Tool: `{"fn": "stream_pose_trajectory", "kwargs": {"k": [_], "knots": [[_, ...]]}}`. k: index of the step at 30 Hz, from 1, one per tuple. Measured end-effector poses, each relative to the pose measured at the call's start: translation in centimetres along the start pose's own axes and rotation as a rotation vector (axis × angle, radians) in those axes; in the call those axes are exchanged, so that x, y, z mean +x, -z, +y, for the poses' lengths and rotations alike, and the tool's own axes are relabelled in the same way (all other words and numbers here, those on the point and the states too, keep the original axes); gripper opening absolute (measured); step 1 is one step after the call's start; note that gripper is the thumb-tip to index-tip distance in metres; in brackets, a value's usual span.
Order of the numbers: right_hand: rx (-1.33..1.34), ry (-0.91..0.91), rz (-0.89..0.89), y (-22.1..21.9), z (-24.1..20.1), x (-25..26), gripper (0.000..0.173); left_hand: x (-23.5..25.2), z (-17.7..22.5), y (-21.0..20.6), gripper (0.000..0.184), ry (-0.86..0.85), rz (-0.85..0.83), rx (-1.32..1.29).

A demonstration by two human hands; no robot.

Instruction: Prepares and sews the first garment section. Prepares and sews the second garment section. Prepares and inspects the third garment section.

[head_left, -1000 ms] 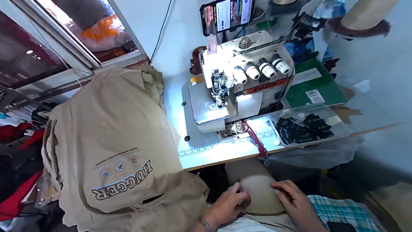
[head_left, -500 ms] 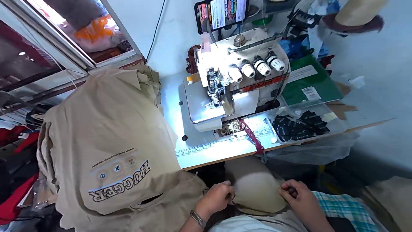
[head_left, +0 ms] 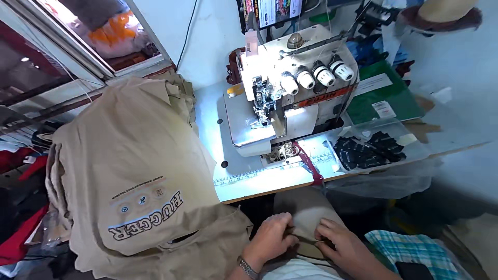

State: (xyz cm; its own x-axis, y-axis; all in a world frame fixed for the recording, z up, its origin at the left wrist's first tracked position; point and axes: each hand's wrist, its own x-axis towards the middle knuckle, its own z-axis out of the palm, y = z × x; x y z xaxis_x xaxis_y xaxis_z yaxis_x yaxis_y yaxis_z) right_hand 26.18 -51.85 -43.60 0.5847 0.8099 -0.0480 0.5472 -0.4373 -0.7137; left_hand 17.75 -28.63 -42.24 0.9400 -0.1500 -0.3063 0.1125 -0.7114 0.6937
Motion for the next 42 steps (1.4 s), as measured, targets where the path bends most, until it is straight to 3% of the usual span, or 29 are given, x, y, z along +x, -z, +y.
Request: {"fn": "stream_pose_trajectory", "kwargs": {"k": [3,6,8,9,10,11,13,14,17,19,22,25,27,29,32,37,39,42], "knots": [[-0.019,0.044,0.012,-0.4,0.2,-0.2,0.011,0.9,-0.2,-1.9,0.036,0.104,-0.021,0.201],[-0.010,0.045,0.018,-0.4,0.4,-0.3,0.011,1.1,-1.3,-1.8,0.042,0.324,0.073,0.307],[0.025,0.002,-0.031,0.1,0.1,-0.2,0.016,0.0,-1.9,-1.4,0.038,0.286,0.368,0.346],[0.033,-0.025,-0.065,0.4,-0.1,-0.1,0.021,-0.4,-2.7,-1.7,0.032,0.144,0.605,0.403],[0.037,-0.053,-0.096,0.7,-0.3,0.1,0.027,-0.5,-3.5,-1.8,0.028,0.041,0.740,0.449],[0.031,-0.078,-0.125,0.8,-0.5,0.2,0.032,-0.8,-4.0,-1.7,0.024,0.032,0.724,0.454],[0.002,-0.101,-0.180,0.8,-0.8,0.6,0.031,-1.7,-4.2,-1.1,0.029,0.248,0.368,0.362],[-0.005,-0.096,-0.203,0.9,-0.9,0.8,0.027,-1.9,-4.5,-1.0,0.034,0.285,0.307,0.339],[0.000,-0.079,-0.249,0.8,-0.9,1.3,0.019,-2.1,-5.4,-1.5,0.031,-0.030,0.816,0.452],[0.021,-0.056,-0.244,0.6,-1.0,1.3,0.018,-1.8,-4.9,-0.6,0.031,-0.148,0.964,0.503],[0.138,-0.053,-0.111,0.0,-0.7,1.0,0.015,-1.4,-4.9,0.0,0.021,-0.207,0.899,0.544],[0.346,-0.190,0.196,-0.3,1.1,0.7,0.011,-0.5,-2.3,1.7,0.019,-0.341,0.955,0.563],[0.366,-0.328,0.323,1.0,3.1,0.3,0.031,0.6,1.1,3.1,0.014,-0.407,0.906,0.539],[0.294,-0.374,0.473,3.9,4.4,-0.3,0.034,2.1,4.3,3.8,0.009,-0.436,0.789,0.526],[0.080,-0.308,0.753,10.6,2.9,-0.9,0.028,3.7,7.6,4.3,0.012,-0.449,0.699,0.348],[-0.250,-0.003,1.055,18.1,-5.7,0.6,0.034,1.6,10.0,7.7,0.010,-0.293,0.622,-0.482],[-0.320,0.128,1.074,18.1,-9.7,2.1,0.035,-1.0,9.4,9.2,0.012,-0.243,0.728,-0.706],[-0.297,0.297,0.937,15.2,-15.0,4.7,0.030,-7.5,8.7,12.8,0.021,-0.245,1.166,-0.774]]}}
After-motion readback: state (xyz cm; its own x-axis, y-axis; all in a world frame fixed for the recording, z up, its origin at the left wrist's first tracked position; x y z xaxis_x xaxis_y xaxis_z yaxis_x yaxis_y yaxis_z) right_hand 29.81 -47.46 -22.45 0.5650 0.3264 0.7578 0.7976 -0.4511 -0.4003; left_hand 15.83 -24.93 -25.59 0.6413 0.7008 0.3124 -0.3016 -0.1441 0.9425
